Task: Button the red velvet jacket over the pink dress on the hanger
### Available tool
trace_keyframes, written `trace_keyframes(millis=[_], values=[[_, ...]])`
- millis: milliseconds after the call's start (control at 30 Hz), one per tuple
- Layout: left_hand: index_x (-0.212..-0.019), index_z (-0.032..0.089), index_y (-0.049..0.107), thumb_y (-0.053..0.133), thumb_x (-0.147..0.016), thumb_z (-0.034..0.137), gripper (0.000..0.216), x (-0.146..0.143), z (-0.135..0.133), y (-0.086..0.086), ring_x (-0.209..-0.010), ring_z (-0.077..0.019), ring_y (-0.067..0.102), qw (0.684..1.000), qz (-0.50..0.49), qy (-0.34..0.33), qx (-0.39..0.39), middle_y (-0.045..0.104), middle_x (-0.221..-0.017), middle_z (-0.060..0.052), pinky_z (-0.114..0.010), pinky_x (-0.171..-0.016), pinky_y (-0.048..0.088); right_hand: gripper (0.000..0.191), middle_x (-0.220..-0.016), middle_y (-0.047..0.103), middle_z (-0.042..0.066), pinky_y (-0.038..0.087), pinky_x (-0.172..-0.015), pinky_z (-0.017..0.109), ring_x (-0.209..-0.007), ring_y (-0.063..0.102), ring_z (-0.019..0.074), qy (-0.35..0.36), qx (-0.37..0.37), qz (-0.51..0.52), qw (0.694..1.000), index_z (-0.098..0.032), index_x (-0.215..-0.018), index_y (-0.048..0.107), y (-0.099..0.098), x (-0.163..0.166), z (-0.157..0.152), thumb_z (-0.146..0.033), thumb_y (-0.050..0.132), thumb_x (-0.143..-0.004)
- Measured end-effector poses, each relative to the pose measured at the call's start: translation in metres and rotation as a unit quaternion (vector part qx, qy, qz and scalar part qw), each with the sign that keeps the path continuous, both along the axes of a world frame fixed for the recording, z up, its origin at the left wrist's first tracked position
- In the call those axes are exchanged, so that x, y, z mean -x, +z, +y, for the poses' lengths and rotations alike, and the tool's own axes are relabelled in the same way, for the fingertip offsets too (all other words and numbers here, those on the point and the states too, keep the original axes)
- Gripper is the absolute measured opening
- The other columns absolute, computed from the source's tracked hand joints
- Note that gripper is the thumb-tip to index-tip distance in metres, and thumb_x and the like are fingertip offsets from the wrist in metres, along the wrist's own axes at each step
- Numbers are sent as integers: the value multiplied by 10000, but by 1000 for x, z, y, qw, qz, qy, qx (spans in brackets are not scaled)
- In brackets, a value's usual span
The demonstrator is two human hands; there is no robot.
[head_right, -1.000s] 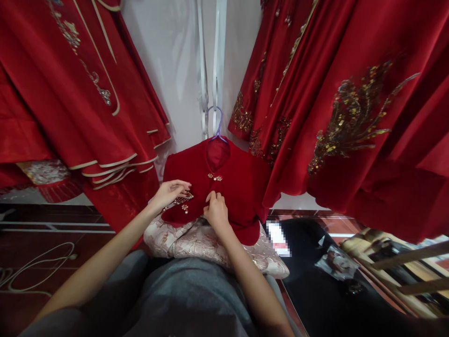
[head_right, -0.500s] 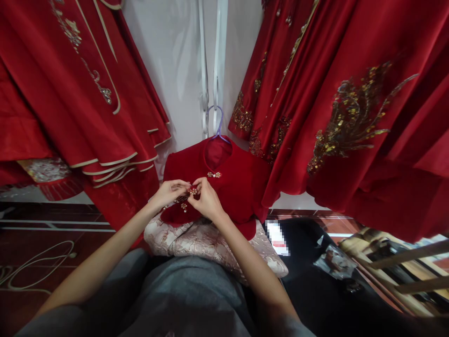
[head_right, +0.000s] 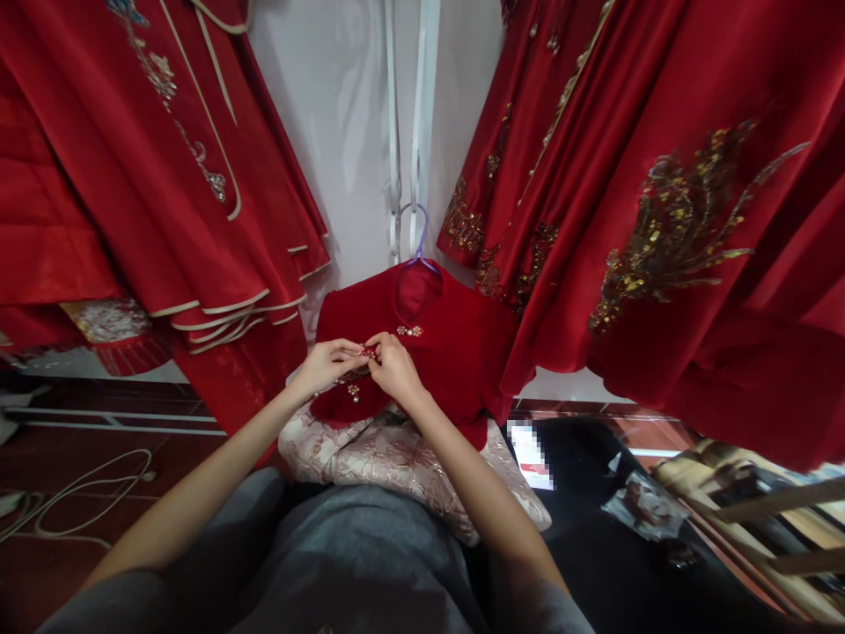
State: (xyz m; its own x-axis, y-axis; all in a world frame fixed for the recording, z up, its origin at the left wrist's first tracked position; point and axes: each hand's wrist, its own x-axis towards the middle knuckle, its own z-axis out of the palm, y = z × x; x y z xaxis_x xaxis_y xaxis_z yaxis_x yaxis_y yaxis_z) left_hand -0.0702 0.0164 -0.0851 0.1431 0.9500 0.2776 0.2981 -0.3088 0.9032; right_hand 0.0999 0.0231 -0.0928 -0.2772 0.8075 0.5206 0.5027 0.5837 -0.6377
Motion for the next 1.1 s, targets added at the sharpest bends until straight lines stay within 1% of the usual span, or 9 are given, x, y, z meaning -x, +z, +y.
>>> trace_keyframes(millis=[100, 233, 367, 500, 700, 833, 900, 1000, 1100], values=[[-891, 112, 703, 765, -647, 457, 426, 1, 1, 0, -743, -206, 705, 1000, -13, 8, 6, 743, -832, -109, -320, -719, 561, 129, -888, 610, 35, 492, -701, 269, -756, 578, 139, 22, 11, 46, 999, -186, -952, 579, -3, -1, 2, -191, 574, -824], [-907, 108, 718, 792, -605, 437, 453, 0, 0, 1, -792, -223, 713, 998, -51, 7, 25, 750, -880, -121, -354, -793, 563, 135, -876, 623, 35, 504, -673, 252, -741, 594, 129, 6, 14, 78, 997, -182, -958, 603, -4, -1, 0, -201, 585, -825], [-905, 101, 725, 797, -598, 422, 450, -1, -1, 0, -835, -240, 713, 998, -62, 12, 27, 747, -930, -136, -385, -840, 558, 140, -874, 624, 38, 514, -658, 239, -738, 606, 122, 8, 8, 93, 996, -176, -955, 634, -3, -3, -1, -223, 596, -829], [-910, 100, 727, 758, -652, 416, 410, -1, -1, -4, -823, -241, 714, 999, -47, 16, 12, 746, -929, -138, -384, -818, 566, 135, -882, 621, 43, 527, -700, 247, -747, 611, 120, 8, -9, 90, 996, -171, -947, 650, -3, -2, -2, -209, 566, -848], [-824, 134, 697, 730, -669, 358, 274, 6, 4, -5, -798, -208, 697, 998, 41, 8, -40, 735, -887, -99, -333, -760, 558, 157, -905, 652, 50, 543, -726, 271, -766, 629, 135, 5, -7, 70, 998, -178, -966, 656, -5, -2, -6, -231, 554, -860], [-856, 144, 606, 755, -619, 294, 318, 17, 6, -3, -704, -155, 674, 994, 101, -5, 32, 709, -825, -50, -250, -631, 527, 205, -1011, 713, 43, 557, -758, 267, -859, 676, 143, 69, 75, 69, 992, -199, -1027, 666, -4, -16, -15, -227, 532, -874], [-830, 147, 596, 731, -637, 265, 264, 23, 3, 0, -662, -146, 664, 979, 167, -63, 100, 707, -762, -37, -227, -595, 503, 224, -1074, 715, 40, 550, -805, 274, -916, 682, 149, 83, 102, 67, 989, -204, -1042, 675, -5, -26, -21, -222, 520, -881], [-837, 149, 636, 686, -652, 207, 200, 25, -6, 8, -662, -160, 673, 933, 263, -162, 187, 728, -743, -37, -231, -608, 500, 220, -1028, 730, 38, 539, -805, 272, -894, 691, 154, 79, 117, 36, 989, -199, -1017, 689, -8, -41, -28, -229, 515, -885], [-983, 181, 679, 678, -663, 192, 320, 20, -14, 13, -742, -171, 695, 909, 337, -168, 180, 753, -835, -28, -229, -665, 502, 183, -925, 738, 45, 525, -763, 254, -827, 691, 152, 59, 125, -20, 990, -183, -958, 693, -8, -55, -30, -222, 541, -865]])
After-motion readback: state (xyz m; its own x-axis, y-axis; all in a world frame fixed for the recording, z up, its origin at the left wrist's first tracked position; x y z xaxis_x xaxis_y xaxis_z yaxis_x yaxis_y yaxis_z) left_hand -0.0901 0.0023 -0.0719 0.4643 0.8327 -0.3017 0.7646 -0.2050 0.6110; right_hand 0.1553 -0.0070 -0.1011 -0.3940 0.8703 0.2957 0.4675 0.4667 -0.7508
